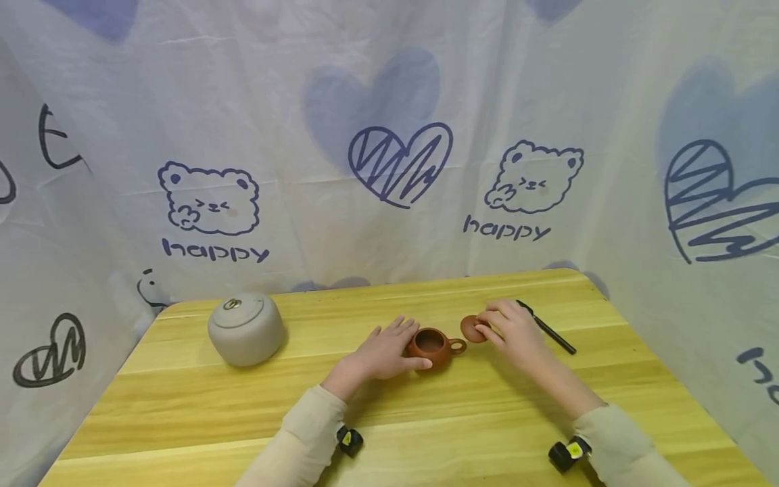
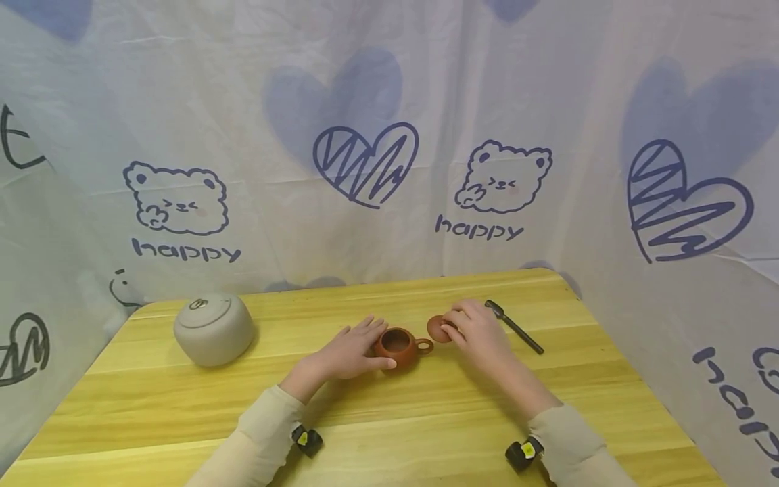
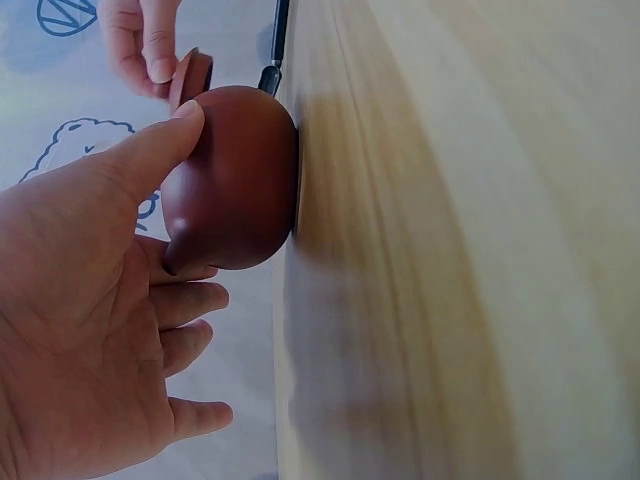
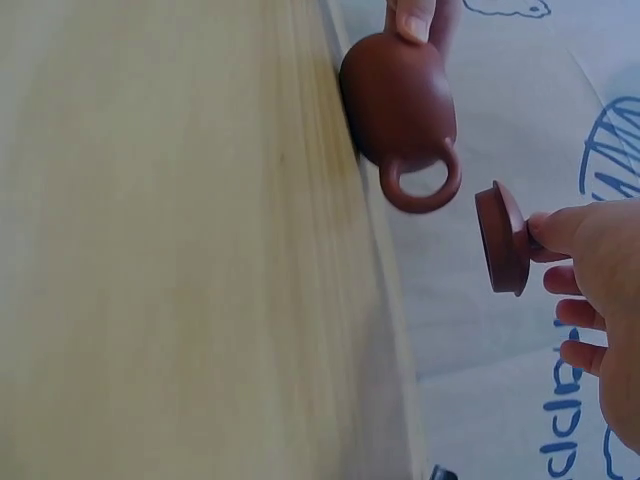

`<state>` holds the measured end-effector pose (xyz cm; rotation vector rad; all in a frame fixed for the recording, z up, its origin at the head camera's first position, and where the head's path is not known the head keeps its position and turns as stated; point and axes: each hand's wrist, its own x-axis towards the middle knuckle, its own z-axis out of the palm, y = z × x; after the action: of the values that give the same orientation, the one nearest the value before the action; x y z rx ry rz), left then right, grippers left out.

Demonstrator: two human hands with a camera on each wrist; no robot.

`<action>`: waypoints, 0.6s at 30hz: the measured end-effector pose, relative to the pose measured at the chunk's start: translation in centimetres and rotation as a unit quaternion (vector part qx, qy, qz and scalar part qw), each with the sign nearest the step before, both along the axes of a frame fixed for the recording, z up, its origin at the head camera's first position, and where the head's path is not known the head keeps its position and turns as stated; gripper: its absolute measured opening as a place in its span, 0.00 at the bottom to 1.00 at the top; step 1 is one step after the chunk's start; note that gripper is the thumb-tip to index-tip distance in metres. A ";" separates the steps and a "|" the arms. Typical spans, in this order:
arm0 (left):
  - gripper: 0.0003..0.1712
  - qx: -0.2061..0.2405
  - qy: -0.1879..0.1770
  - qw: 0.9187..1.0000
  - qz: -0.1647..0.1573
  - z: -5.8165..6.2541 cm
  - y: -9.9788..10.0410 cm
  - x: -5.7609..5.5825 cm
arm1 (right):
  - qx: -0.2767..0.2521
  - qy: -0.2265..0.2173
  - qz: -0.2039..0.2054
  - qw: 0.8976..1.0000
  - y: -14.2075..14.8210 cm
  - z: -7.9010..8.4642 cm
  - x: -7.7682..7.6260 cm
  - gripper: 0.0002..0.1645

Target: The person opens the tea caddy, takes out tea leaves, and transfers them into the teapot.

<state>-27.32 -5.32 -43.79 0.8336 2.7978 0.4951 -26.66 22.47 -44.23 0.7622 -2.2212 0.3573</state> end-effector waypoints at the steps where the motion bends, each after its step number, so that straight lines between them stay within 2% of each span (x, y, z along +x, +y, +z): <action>1: 0.51 0.000 0.000 1.000 0.000 0.0 0.0 0.0 | 0.003 -0.001 -0.006 1.000 0.2 -0.1 0.0 0.09; 8: 0.52 -0.001 -0.003 1.000 0.002 0.1 0.0 0.1 | 0.016 -0.023 -0.031 0.999 1.3 -0.5 0.1 0.08; 18: 0.52 -0.005 -0.004 1.000 0.002 0.0 -0.1 0.1 | 0.036 -0.124 -0.072 0.989 1.9 -0.7 0.1 0.08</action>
<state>-27.26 -5.38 -43.78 0.8222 2.7931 0.4840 -26.57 24.33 -44.91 0.6177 -2.5191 0.3163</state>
